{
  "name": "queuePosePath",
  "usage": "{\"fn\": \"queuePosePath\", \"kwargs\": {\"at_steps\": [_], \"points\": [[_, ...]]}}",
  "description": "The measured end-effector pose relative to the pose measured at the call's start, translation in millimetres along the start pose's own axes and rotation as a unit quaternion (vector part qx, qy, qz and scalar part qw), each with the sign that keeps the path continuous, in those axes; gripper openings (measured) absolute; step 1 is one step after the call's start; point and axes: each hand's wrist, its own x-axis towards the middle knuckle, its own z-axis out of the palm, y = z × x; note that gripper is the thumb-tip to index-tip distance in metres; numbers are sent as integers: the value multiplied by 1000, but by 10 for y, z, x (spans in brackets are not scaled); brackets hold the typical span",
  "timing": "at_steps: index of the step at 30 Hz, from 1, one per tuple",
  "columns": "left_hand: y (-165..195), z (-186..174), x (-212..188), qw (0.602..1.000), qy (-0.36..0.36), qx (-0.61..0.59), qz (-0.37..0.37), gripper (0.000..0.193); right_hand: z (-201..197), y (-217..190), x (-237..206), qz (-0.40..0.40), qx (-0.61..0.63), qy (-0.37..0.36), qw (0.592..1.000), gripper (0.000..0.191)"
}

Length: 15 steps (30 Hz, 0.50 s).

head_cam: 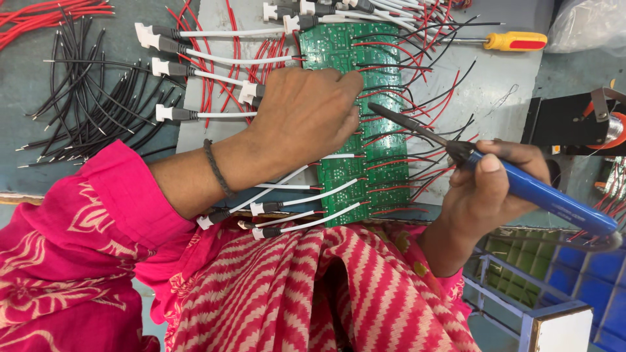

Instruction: The person solders red and black wires onto green circuit boards at a workbench, holding a wire in place with one hand while applying a soldering iron with the other, working across multiple boards and repositioning wires between solder joints.

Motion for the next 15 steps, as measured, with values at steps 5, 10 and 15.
{"fn": "queuePosePath", "kwargs": {"at_steps": [5, 10, 15], "points": [[-5, 7, 0, 1000, -3, 1, -1, 20, -34, 64, -26, 27, 12, -2, 1000, 28], [-5, 9, -1, 1000, 3, 1, 1, 20, -30, 94, -9, 24, 11, -11, 1000, 26], [-4, 19, 3, 1000, 3, 2, 1, 18, 13, 52, 17, 13, -20, -31, 999, 23]]}}
